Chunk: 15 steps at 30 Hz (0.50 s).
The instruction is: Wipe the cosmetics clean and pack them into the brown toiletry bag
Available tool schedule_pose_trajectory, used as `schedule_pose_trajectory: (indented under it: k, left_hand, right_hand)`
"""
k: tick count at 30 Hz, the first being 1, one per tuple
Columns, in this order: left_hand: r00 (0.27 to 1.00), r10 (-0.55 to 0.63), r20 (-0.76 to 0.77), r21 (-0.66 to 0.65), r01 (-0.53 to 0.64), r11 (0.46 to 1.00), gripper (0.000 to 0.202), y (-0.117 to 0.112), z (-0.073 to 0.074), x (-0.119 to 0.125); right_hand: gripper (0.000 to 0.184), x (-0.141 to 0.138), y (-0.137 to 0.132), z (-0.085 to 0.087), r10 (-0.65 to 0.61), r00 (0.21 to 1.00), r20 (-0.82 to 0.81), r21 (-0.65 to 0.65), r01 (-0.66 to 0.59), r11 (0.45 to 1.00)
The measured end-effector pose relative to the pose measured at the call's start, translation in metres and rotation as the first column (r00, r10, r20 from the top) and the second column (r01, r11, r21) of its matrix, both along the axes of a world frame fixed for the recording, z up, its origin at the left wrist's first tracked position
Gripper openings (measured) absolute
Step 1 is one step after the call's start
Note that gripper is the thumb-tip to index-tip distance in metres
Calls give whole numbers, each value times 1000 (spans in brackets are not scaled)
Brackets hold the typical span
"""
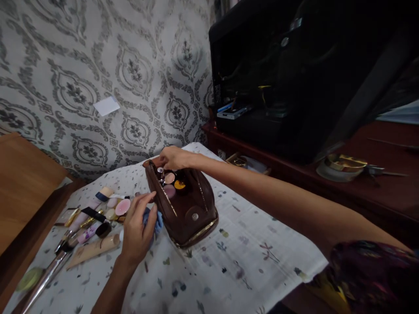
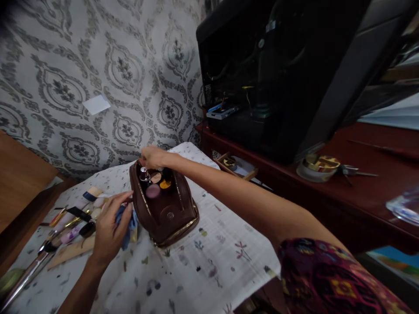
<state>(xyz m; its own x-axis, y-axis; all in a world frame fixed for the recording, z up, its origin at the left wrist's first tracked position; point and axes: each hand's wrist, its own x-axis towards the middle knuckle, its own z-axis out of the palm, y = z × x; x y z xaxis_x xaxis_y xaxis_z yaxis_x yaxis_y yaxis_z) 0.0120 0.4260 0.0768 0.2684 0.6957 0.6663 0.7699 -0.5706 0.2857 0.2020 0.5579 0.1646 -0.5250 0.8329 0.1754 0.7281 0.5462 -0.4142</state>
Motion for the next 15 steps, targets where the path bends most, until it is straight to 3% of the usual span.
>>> schedule_pose_trajectory:
  k: [4,8,11,15]
  left_hand:
    - [996,52,74,-41,-49,998,26,-4,0,-22]
    - [954,189,231,-125,-163,979,28,-5,-3,-57]
    - [866,334,371,-213,-271,939,31,-5,-9,-91]
    - [749,463,474,-324,-341,882,33,-5,-25,-129]
  right_hand:
    - [20,21,-32,-2,-34,983,-182,199,71,977]
    - [44,38,-80,-19,2,904,-427,202,93,975]
    - [40,41,-119,-38,151,806,-573,229,-20,973]
    - [25,25,-159,-68,311,704,-639,218,-223,950]
